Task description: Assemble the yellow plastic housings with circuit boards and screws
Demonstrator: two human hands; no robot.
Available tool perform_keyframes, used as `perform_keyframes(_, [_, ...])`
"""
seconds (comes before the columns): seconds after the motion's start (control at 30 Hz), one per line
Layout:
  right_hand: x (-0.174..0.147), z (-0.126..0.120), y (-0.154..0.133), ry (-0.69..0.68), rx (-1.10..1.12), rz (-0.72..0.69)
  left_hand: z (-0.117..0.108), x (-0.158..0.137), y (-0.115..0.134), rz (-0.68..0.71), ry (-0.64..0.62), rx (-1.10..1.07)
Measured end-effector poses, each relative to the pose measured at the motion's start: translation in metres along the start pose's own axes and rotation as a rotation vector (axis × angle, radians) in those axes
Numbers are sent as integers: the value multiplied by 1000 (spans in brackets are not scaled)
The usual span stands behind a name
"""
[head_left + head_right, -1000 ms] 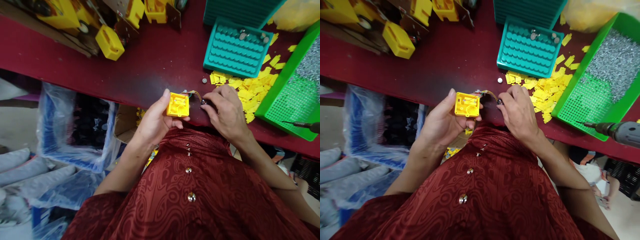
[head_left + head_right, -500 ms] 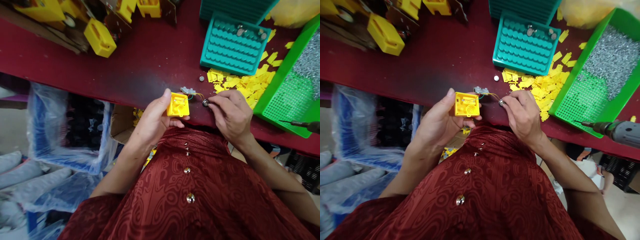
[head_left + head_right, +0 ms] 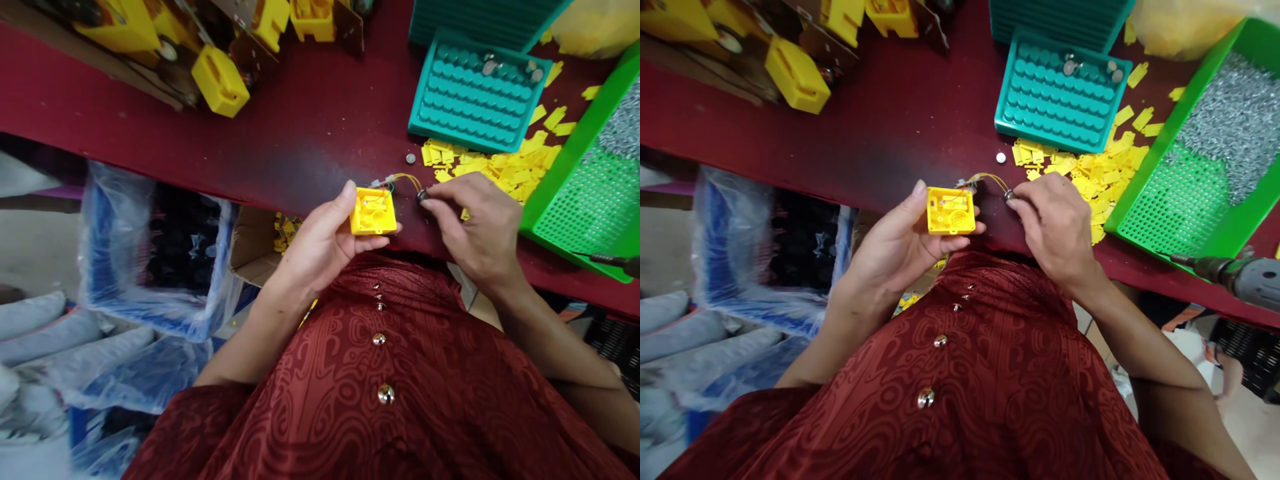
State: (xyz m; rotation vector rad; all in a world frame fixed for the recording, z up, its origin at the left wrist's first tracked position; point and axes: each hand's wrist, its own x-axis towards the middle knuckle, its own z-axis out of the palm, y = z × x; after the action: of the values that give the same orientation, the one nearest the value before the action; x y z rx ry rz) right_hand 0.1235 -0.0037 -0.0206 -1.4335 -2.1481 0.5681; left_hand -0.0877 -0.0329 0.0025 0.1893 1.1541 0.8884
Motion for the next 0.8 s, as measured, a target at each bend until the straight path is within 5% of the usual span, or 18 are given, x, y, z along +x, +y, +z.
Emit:
perform_keyframes(0.2, [-1,-14,-23,-56,259,32,7,2,-5,-34,-40,-16])
perform_keyframes(0.6, [-9,-2,-17,-49,141,-199,9,-7,-16,137,-92,76])
perform_keyframes(0.8, [-11,-1,-21,-56,93,-148,11,-8,-20,211,-48,175])
